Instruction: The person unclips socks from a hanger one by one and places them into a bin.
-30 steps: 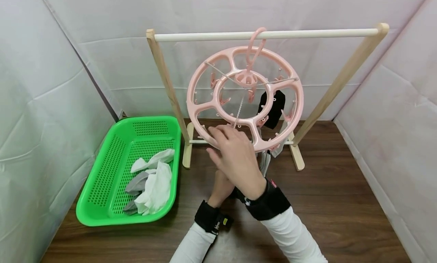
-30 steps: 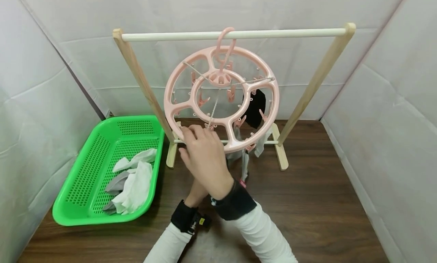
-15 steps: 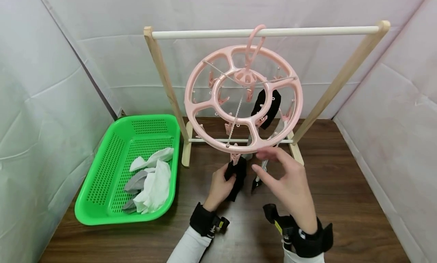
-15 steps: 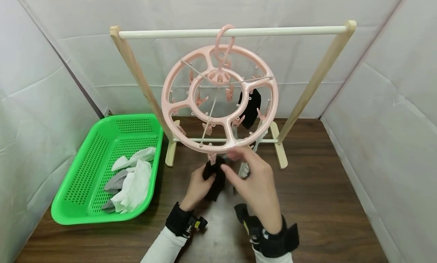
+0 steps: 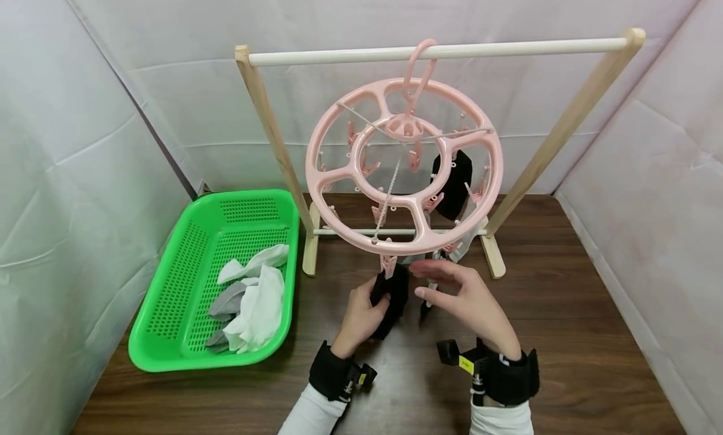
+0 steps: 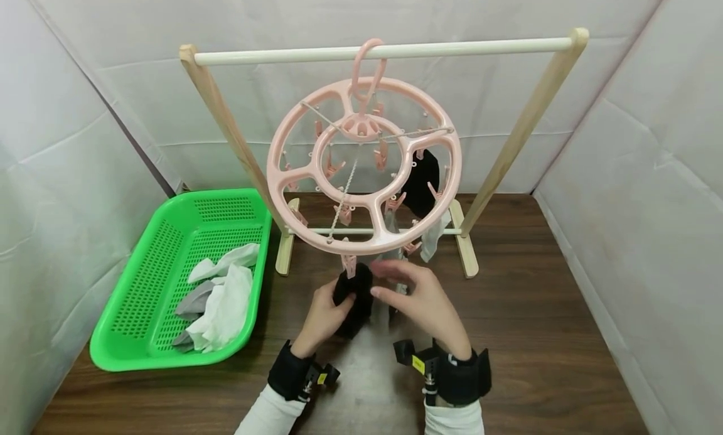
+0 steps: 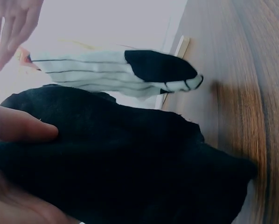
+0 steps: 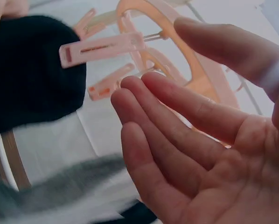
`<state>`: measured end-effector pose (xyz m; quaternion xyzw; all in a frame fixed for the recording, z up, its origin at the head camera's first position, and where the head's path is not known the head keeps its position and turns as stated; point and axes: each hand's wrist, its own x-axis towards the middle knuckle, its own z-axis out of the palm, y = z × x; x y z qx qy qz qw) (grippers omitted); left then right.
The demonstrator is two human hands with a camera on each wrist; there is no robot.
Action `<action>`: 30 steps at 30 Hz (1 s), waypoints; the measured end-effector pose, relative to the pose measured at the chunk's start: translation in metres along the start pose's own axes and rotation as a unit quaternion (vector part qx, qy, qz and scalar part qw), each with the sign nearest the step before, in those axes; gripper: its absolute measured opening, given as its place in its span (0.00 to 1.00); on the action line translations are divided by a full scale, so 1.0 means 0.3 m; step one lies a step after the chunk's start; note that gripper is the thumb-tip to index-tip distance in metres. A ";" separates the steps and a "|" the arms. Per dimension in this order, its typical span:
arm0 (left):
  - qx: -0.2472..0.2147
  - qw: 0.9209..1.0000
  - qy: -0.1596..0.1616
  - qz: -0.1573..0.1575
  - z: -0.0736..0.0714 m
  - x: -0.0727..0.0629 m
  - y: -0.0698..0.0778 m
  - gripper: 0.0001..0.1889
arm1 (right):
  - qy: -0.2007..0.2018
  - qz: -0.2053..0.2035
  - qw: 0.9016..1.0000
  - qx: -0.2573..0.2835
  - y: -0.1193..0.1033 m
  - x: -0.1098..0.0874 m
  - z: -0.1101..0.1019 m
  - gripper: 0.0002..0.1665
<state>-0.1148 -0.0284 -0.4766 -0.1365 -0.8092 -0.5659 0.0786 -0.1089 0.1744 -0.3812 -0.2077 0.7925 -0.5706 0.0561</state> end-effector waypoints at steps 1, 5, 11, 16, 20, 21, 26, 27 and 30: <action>0.002 1.000 0.000 0.000 -0.001 -0.001 0.000 0.14 | -0.009 0.003 1.000 0.017 0.007 0.012 -0.002 0.23; 0.009 1.000 -0.007 -0.005 -0.006 -0.006 0.003 0.13 | -0.032 0.015 0.997 0.062 0.031 0.057 -0.005 0.26; 0.013 1.000 -0.021 -0.002 -0.009 -0.010 0.004 0.12 | -0.062 -0.009 0.987 0.145 0.058 0.132 0.000 0.28; 0.028 0.999 -0.028 -0.003 -0.013 -0.014 0.002 0.11 | -0.119 -0.063 0.971 0.196 0.075 0.193 -0.002 0.28; 0.029 0.999 -0.033 -0.008 -0.015 -0.016 0.000 0.10 | -0.171 -0.100 0.961 0.195 0.086 0.225 0.002 0.21; 0.029 0.999 -0.034 -0.008 -0.015 -0.016 0.000 0.10 | -0.183 -0.111 0.958 0.192 0.087 0.231 0.005 0.18; 0.025 0.999 -0.027 -0.002 -0.018 -0.014 -0.001 0.09 | -0.206 -0.140 0.941 0.231 0.087 0.245 0.022 0.17; 0.025 0.999 -0.026 -0.001 -0.018 -0.014 -0.002 0.09 | -0.203 -0.137 0.939 0.241 0.087 0.246 0.025 0.19; 0.026 0.999 -0.027 -0.001 -0.023 -0.017 -0.004 0.11 | -0.183 -0.136 0.940 0.255 0.089 0.248 0.040 0.21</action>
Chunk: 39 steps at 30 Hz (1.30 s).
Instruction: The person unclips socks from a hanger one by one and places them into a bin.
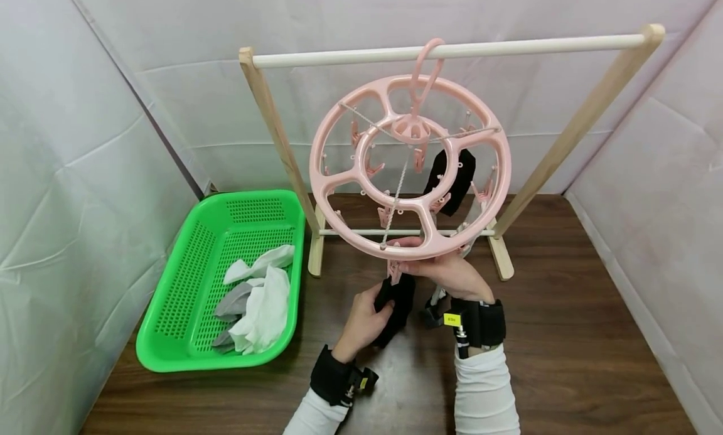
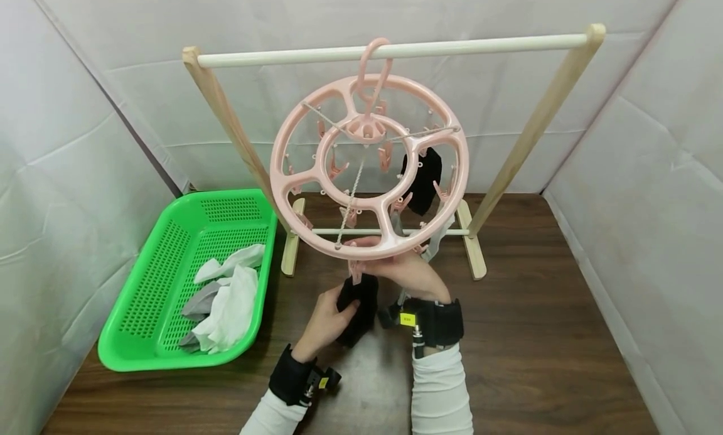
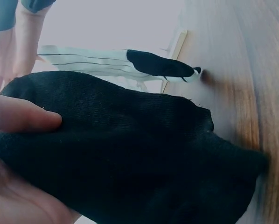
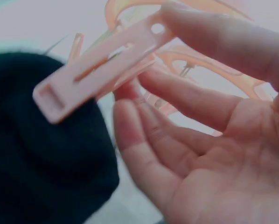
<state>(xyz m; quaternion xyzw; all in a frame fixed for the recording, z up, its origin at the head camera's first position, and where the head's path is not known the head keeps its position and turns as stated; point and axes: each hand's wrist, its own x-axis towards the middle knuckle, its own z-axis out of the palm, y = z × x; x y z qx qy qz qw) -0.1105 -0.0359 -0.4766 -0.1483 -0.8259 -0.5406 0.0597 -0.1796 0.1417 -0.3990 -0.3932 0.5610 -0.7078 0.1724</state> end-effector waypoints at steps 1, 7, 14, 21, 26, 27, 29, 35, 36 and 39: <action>0.000 1.000 -0.003 0.000 0.000 -0.001 0.001 0.11 | 0.016 0.002 1.000 -0.003 0.001 -0.002 0.002 0.22; -0.006 1.000 -0.016 0.008 0.000 -0.023 0.009 0.12 | 0.099 0.011 0.995 -0.013 0.008 -0.026 0.029 0.18; 0.003 0.999 -0.013 0.030 0.009 -0.064 0.014 0.14 | 0.145 0.008 0.989 -0.016 0.001 -0.051 0.050 0.18; 0.000 0.999 -0.010 0.040 0.010 -0.108 0.015 0.17 | 0.104 -0.064 0.992 -0.022 -0.008 -0.065 0.042 0.17; 0.014 0.998 0.029 0.047 -0.007 -0.136 0.018 0.17 | 0.145 -0.044 0.988 -0.038 -0.009 -0.085 0.041 0.18; 0.016 0.998 0.036 0.044 -0.013 -0.140 0.020 0.17 | 0.155 -0.039 0.986 -0.039 -0.007 -0.089 0.042 0.18; 0.018 0.998 0.051 0.042 -0.024 -0.145 0.025 0.16 | 0.176 -0.023 0.983 -0.042 -0.007 -0.096 0.045 0.19; 0.032 0.993 0.097 0.058 -0.065 -0.156 0.039 0.16 | 0.197 0.027 0.979 -0.053 -0.015 -0.106 0.055 0.17; 0.035 0.992 0.105 0.063 -0.073 -0.158 0.041 0.16 | 0.193 0.033 0.979 -0.054 -0.016 -0.107 0.056 0.16; 0.045 0.988 0.129 0.070 -0.097 -0.162 0.047 0.14 | 0.182 0.044 0.981 -0.052 -0.018 -0.110 0.058 0.16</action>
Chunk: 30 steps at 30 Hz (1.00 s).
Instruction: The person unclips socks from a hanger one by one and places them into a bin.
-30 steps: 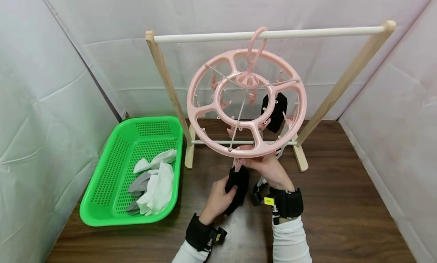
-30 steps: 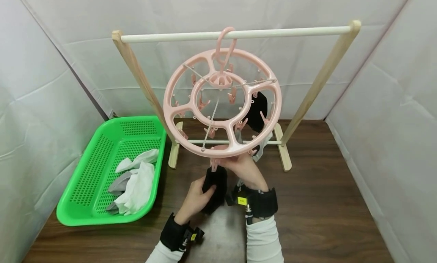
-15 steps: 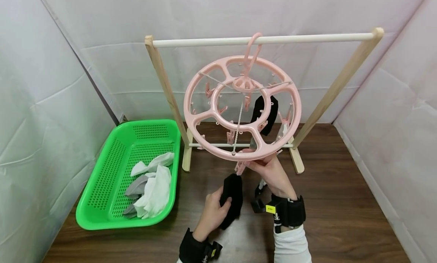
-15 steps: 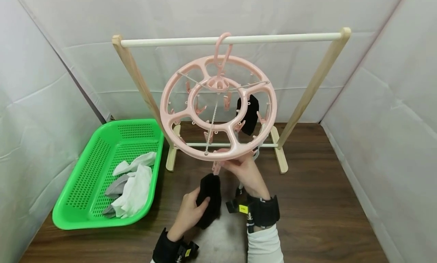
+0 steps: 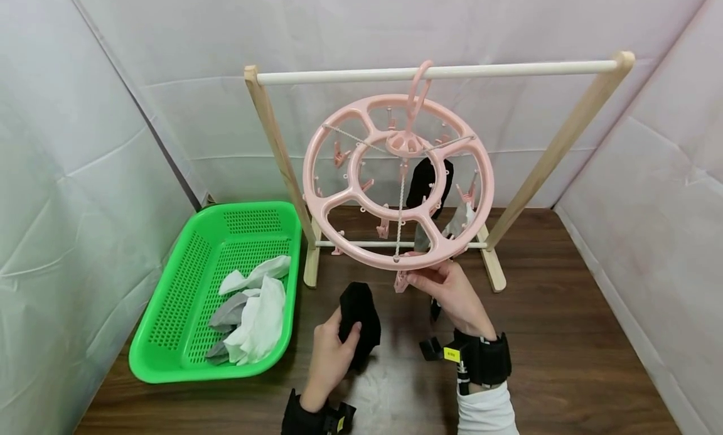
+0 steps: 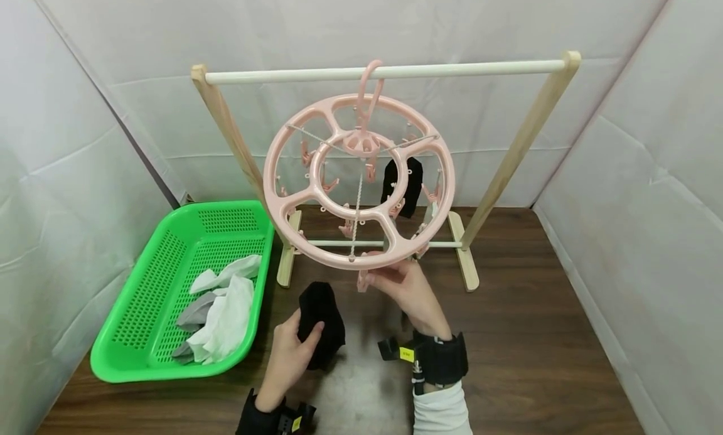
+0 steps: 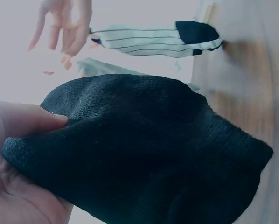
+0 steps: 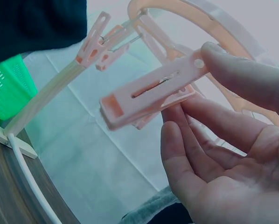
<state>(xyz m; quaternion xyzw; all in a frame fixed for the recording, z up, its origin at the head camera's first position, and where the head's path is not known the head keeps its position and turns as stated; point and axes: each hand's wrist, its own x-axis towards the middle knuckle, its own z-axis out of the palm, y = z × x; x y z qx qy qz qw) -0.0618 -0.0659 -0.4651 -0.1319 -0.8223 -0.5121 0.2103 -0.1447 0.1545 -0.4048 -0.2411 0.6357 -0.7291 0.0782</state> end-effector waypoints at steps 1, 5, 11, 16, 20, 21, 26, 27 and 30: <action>0.003 1.000 0.005 -0.001 -0.008 0.001 0.002 0.13 | -0.002 0.003 1.000 0.001 0.000 -0.003 -0.001 0.15; 0.010 1.000 0.021 -0.019 -0.034 0.006 0.011 0.10 | 0.000 0.016 1.000 -0.005 0.006 -0.019 -0.011 0.18; 0.029 0.998 0.037 -0.051 -0.069 0.008 0.020 0.07 | 0.012 0.052 0.998 -0.042 0.034 -0.053 -0.039 0.22; 0.032 0.997 0.046 -0.054 -0.097 0.013 0.022 0.08 | -0.003 0.086 0.994 -0.065 0.068 -0.084 -0.056 0.27; 0.032 0.997 0.054 -0.038 -0.119 0.026 0.022 0.08 | -0.024 0.085 0.994 -0.071 0.098 -0.110 -0.066 0.26; 0.035 0.997 0.058 -0.029 -0.125 0.031 0.021 0.08 | -0.032 0.081 0.994 -0.068 0.105 -0.116 -0.067 0.26; 0.071 0.994 0.075 0.022 -0.160 0.049 0.013 0.09 | -0.082 0.058 0.993 -0.067 0.140 -0.139 -0.068 0.24; 0.078 0.993 0.077 0.031 -0.168 0.053 0.013 0.10 | -0.090 0.055 0.992 -0.068 0.144 -0.142 -0.068 0.24; 0.099 0.990 0.083 0.053 -0.196 0.068 0.011 0.10 | -0.107 0.055 0.990 -0.075 0.154 -0.151 -0.069 0.23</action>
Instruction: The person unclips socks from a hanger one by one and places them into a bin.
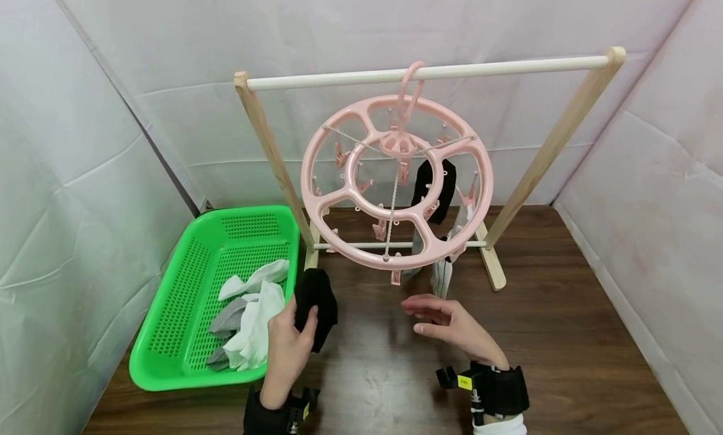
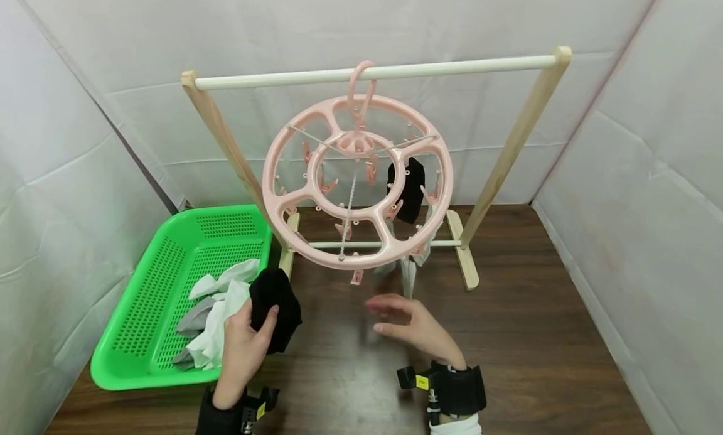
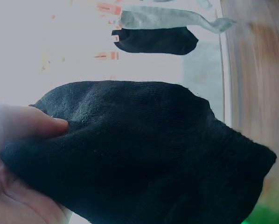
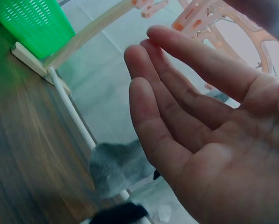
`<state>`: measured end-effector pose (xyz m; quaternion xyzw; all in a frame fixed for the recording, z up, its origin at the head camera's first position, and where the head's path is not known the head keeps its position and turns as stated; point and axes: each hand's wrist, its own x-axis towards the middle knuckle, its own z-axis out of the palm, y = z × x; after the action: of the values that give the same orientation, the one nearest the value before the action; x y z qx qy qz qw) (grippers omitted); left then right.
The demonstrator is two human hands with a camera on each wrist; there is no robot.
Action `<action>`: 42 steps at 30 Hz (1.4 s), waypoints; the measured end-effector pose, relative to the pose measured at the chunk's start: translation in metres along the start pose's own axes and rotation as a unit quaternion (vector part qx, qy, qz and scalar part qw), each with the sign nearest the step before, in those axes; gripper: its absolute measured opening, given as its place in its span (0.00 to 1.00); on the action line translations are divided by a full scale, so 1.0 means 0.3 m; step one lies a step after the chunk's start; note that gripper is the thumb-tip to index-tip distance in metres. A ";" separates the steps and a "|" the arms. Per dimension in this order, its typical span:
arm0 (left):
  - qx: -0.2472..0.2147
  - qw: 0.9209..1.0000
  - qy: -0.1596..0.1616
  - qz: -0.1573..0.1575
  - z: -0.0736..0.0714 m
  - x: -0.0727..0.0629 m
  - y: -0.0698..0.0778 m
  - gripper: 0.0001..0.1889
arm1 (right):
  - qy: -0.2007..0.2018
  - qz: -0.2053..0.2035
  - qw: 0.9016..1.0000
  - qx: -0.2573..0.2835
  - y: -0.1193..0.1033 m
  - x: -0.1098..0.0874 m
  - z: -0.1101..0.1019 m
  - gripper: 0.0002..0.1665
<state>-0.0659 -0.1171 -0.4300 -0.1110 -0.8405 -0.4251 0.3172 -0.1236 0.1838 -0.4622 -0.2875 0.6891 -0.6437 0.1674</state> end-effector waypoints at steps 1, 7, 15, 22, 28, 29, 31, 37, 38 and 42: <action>0.006 1.000 0.001 0.006 -0.008 0.005 -0.002 0.10 | -0.002 0.002 1.000 -0.002 0.002 -0.004 0.000 0.23; 0.032 0.999 0.016 0.026 -0.058 0.020 -0.011 0.13 | 0.002 0.004 1.000 -0.023 0.001 -0.021 -0.001 0.23; 0.059 0.997 0.028 0.040 -0.127 0.062 -0.004 0.09 | 0.006 0.002 0.999 -0.043 -0.002 -0.025 0.007 0.22; 0.116 0.992 0.023 0.047 -0.213 0.113 -0.005 0.08 | 0.011 -0.008 0.999 -0.031 -0.006 -0.023 0.015 0.22; 0.169 0.985 0.010 0.030 -0.276 0.136 -0.019 0.11 | -0.004 0.000 1.000 -0.027 -0.008 -0.030 0.014 0.22; 0.176 0.984 0.008 0.026 -0.283 0.137 -0.023 0.11 | -0.005 0.007 1.000 -0.030 -0.011 -0.033 0.012 0.22; 0.187 0.982 0.002 0.013 -0.295 0.137 -0.034 0.11 | -0.005 0.014 0.999 -0.045 -0.016 -0.040 0.008 0.22; 0.212 0.977 -0.019 -0.016 -0.308 0.116 -0.184 0.16 | 0.025 0.016 0.996 -0.083 -0.046 -0.054 0.007 0.21; 0.219 0.975 -0.018 -0.019 -0.304 0.107 -0.226 0.18 | 0.031 0.013 0.996 -0.085 -0.051 -0.057 0.006 0.20; 0.231 0.972 -0.027 -0.028 -0.277 0.063 -0.381 0.25 | 0.050 0.004 0.995 -0.090 -0.067 -0.074 -0.005 0.20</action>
<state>-0.0963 -0.2542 -0.4553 -0.0226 -0.9269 -0.2255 0.2992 -0.1036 0.1984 -0.4453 -0.2660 0.7532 -0.5917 0.1084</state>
